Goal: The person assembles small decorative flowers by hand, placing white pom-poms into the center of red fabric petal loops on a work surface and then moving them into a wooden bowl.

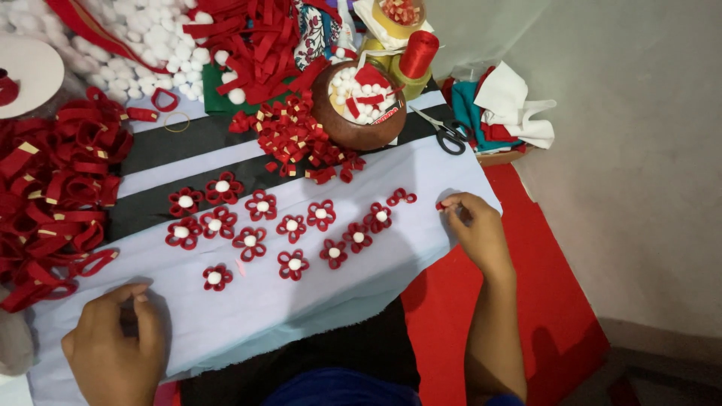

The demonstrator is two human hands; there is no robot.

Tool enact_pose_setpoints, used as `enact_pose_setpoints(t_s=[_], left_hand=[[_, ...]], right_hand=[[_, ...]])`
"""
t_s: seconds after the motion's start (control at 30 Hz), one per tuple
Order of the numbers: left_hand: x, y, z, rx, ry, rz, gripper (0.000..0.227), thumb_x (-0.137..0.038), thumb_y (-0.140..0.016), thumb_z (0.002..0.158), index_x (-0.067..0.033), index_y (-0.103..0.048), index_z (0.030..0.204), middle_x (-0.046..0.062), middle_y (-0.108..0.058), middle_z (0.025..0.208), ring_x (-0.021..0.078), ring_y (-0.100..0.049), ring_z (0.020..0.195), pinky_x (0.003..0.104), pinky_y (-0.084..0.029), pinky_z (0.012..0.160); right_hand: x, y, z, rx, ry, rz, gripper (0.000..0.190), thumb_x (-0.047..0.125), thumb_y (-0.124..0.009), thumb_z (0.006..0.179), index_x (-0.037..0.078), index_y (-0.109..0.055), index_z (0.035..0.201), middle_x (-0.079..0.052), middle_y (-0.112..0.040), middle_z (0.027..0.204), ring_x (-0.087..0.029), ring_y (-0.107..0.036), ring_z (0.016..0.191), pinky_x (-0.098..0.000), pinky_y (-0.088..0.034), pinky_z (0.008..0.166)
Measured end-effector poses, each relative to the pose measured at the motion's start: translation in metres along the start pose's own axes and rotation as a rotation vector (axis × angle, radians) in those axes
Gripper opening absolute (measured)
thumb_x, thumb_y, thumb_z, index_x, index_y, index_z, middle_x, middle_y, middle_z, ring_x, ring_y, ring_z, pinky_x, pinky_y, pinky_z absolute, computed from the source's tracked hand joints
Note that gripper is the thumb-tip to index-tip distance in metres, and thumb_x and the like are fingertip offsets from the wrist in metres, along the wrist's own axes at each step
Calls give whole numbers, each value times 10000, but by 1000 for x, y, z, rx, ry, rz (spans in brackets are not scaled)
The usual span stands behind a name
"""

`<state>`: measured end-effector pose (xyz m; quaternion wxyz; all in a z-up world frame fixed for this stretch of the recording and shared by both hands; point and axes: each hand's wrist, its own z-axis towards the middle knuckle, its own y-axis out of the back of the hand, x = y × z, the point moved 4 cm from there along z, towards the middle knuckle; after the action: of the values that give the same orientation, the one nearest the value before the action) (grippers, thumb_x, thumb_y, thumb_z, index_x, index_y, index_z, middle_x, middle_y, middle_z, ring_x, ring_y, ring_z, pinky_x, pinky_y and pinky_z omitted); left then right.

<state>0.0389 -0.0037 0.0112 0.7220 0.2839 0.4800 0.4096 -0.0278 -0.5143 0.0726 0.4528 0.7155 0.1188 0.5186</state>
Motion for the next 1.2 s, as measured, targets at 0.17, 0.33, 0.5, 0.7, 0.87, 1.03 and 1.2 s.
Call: enact_pose_setpoints(t_s=[0.17,0.33,0.5,0.7,0.87,1.03,1.2], left_hand=[[1,-1,1,23,11,7,190,-118,-638,1080,-91,-758,1225,42,-728,1182,249,-644,884,487,-429,1025],[-1,0,1,14,-1,4,194,-105,-628,1075,-82,-754,1221,36,-734,1208,248,-637,906,476,-421,1033],[-4,2,2,30,13,1,181,-110,-626,1074,-85,-747,1206,37,-734,1211,245,-645,902,468,-408,1057],[-3,2,2,14,-28,10,119,-83,-643,1074,-66,-727,1156,23,-752,1233,238,-644,939,461,-431,1009],[-5,3,2,16,-17,5,159,-79,-641,1073,-79,-742,1196,24,-742,1209,239,-651,937,469,-426,1030],[-6,3,2,14,-34,-2,159,-72,-644,1077,-78,-747,1197,33,-741,1191,238,-647,876,464,-440,1009],[-7,4,2,14,-9,14,182,-71,-643,1072,-89,-756,1213,28,-731,1178,241,-639,896,464,-424,1044]], right_hand=[[-4,-1,-1,7,-52,133,152,103,-634,969,135,-706,1099,16,-738,1023,-120,-646,936,-284,-488,847],[-11,8,9,24,76,12,248,219,-581,1017,129,-738,1187,-58,-702,1253,-207,-629,1052,-340,-492,827],[-7,1,13,176,155,-64,278,175,-686,941,203,-751,1210,-21,-650,1186,-221,-535,1183,-406,-434,992],[-3,-4,7,76,188,-8,142,233,-744,925,170,-764,1051,23,-681,1035,-190,-559,1055,-362,-452,897],[-12,-8,1,84,191,-26,293,217,-741,915,178,-710,1203,12,-628,1061,-197,-541,1084,-360,-443,911],[-14,-5,-3,49,251,9,197,247,-683,963,154,-726,1131,-28,-677,1123,-226,-549,1124,-398,-447,947],[-9,-8,0,68,334,-6,130,221,-661,985,147,-745,1052,-25,-693,1063,-210,-596,1044,-384,-410,941]])
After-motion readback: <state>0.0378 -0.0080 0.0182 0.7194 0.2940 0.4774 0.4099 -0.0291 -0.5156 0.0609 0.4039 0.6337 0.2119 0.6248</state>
